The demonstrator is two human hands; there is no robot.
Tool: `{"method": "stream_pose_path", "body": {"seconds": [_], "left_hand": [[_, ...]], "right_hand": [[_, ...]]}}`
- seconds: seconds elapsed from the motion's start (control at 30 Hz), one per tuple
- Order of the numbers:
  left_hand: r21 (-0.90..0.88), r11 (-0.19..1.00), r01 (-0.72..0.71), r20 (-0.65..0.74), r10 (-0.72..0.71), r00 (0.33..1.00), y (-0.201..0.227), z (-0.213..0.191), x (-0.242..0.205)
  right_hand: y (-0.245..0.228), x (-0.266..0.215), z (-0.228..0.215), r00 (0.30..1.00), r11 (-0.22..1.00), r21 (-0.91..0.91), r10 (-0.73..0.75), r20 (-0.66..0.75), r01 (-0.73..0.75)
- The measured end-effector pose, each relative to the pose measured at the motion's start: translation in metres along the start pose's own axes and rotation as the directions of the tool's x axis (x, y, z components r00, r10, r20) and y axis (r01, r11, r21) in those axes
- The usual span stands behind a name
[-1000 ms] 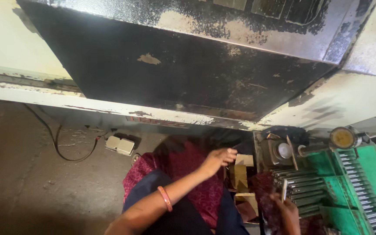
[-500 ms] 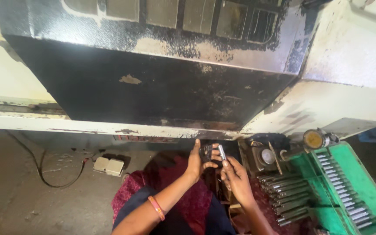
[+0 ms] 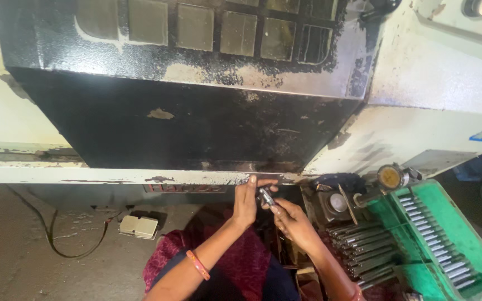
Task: The person opens and closes the door of a CNC machine, presses buttons on the control panel, and handles metal rods from a green tray. They repeatedly open the door to reach inside the machine and then close it, while also picking up and placing down metal rods.
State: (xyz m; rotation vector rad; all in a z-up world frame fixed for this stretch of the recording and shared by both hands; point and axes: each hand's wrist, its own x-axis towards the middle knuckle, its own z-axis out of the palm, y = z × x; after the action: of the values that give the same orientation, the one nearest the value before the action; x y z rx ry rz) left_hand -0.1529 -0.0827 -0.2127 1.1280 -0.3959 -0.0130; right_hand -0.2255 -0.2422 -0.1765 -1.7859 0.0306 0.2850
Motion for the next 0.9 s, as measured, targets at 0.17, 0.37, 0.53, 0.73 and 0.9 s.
{"method": "stream_pose_path", "body": {"seconds": [0.17,0.37,0.53,0.73,0.9], "left_hand": [[-0.019,0.998,0.054,-0.03,-0.054,0.998,-0.007,0.003,-0.005],[-0.083,0.991,0.104,0.009,-0.104,0.995,-0.022,0.007,-0.003],[-0.03,0.998,0.047,0.09,-0.044,0.995,-0.051,0.02,-0.003],[-0.063,0.775,0.628,-0.173,-0.628,0.758,-0.12,-0.01,-0.001],[-0.047,0.472,0.88,0.037,-0.88,0.474,-0.199,-0.004,-0.015]], "right_hand": [[0.004,0.0,-0.003,0.994,0.993,0.05,0.107,0.018,-0.107],[0.016,-0.013,-0.003,0.996,0.988,0.135,0.083,-0.026,-0.079],[0.019,-0.041,-0.009,0.992,0.94,0.319,-0.114,-0.049,0.123],[0.02,-0.095,-0.087,0.878,0.479,0.855,-0.475,0.063,0.197],[0.054,-0.101,-0.116,0.898,0.688,-0.716,-0.231,-0.375,-0.121]]}}
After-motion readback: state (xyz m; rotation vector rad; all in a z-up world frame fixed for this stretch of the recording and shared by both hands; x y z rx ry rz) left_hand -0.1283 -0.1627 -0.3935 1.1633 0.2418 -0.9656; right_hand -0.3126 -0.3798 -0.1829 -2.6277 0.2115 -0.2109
